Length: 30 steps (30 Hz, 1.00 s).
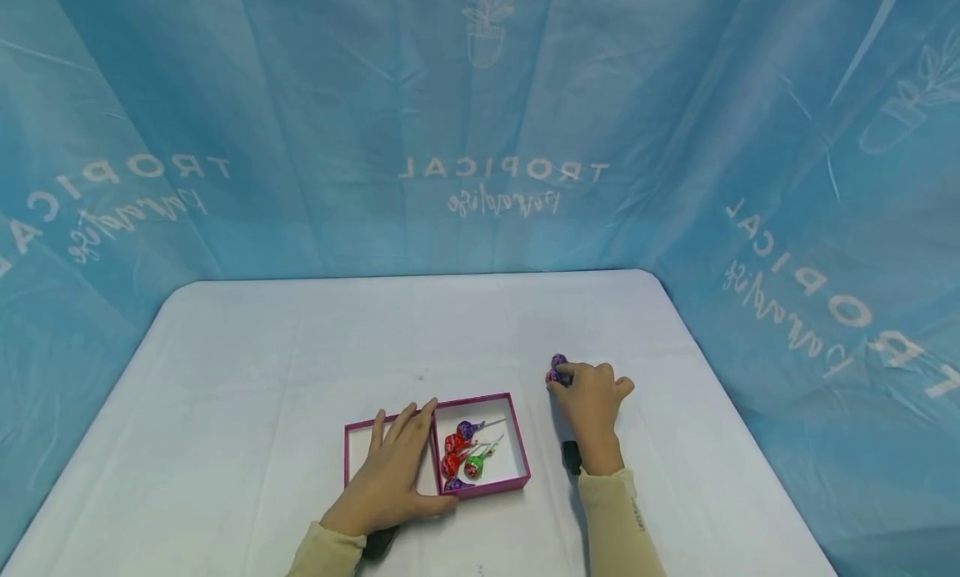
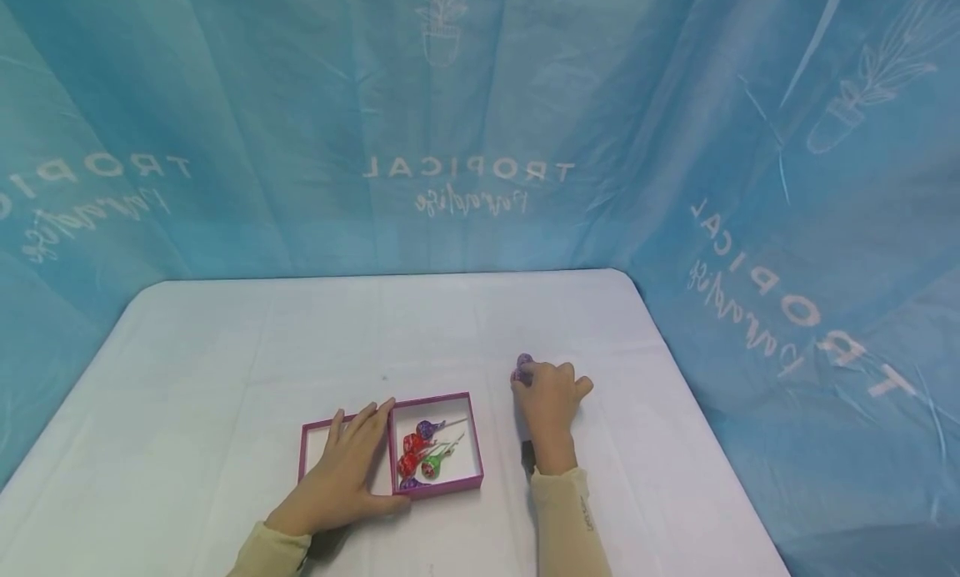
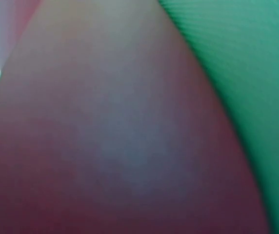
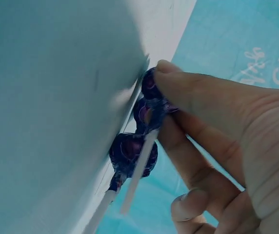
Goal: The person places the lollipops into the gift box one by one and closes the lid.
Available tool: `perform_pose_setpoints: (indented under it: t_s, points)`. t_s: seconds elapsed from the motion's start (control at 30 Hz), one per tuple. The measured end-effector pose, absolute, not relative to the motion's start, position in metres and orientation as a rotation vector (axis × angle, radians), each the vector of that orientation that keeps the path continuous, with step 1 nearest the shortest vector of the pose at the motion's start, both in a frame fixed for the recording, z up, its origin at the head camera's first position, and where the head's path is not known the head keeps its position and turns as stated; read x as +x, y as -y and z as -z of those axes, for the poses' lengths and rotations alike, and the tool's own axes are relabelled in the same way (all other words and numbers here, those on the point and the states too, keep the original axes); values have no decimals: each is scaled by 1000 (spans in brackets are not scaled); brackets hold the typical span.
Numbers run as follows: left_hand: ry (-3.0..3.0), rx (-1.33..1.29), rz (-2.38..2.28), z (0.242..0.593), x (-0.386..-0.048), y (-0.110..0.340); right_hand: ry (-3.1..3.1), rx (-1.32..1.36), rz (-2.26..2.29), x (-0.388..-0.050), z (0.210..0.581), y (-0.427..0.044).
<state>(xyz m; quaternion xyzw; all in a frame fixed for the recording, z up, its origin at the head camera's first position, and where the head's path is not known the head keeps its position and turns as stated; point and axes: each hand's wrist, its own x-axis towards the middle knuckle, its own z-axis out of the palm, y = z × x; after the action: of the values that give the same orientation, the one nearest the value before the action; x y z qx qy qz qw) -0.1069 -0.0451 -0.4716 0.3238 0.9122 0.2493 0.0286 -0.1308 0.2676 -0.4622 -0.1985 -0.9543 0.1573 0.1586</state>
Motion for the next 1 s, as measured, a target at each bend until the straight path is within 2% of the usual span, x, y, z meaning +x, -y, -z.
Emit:
perform_pose_setpoints:
  t_s: [0.53, 1.0]
  points:
    - [-2793, 993, -768, 471, -108, 45, 2576, -393, -542, -124, 449, -262]
    - [-2816, 1015, -792, 473, -108, 45, 2488, -103, -595, -113, 429, -250]
